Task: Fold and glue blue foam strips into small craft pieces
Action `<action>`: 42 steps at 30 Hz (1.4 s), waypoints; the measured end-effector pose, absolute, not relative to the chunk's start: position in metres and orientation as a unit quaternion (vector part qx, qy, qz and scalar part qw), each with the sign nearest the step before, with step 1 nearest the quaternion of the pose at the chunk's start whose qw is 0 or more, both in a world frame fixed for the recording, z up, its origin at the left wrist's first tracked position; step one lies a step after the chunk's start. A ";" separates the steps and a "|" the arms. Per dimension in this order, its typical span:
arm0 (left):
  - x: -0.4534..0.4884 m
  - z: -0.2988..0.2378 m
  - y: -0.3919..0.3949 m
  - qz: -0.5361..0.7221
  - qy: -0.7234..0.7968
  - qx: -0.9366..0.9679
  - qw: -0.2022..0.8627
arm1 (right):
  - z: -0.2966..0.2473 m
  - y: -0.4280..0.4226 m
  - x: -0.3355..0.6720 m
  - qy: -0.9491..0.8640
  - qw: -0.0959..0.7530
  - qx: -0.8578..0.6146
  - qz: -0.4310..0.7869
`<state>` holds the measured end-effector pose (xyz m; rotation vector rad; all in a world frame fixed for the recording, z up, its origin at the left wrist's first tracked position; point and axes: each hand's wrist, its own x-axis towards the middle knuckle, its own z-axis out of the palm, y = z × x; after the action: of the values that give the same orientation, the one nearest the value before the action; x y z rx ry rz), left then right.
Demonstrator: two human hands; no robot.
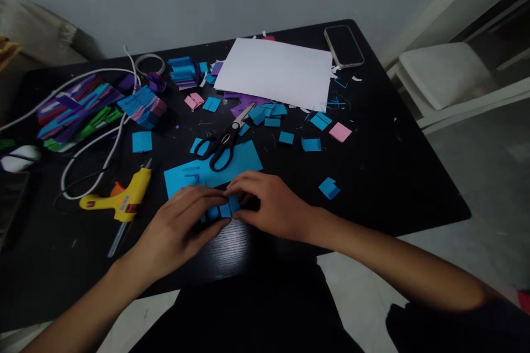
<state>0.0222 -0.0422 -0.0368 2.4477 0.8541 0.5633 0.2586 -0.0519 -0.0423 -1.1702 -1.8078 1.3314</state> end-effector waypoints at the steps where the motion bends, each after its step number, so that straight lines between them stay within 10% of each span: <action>1: 0.022 -0.037 -0.042 0.203 0.315 0.896 0.239 | -0.044 -0.052 0.259 -0.698 0.295 -0.433 0.488; 42: -0.002 -0.056 -0.047 0.209 0.342 0.882 0.250 | -0.066 -0.060 0.252 -0.839 0.291 -0.385 0.251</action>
<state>-0.0022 -0.0468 -0.0557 2.4007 0.9311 0.5682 0.2520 -0.0596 -0.0664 -1.0261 -2.2377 0.6686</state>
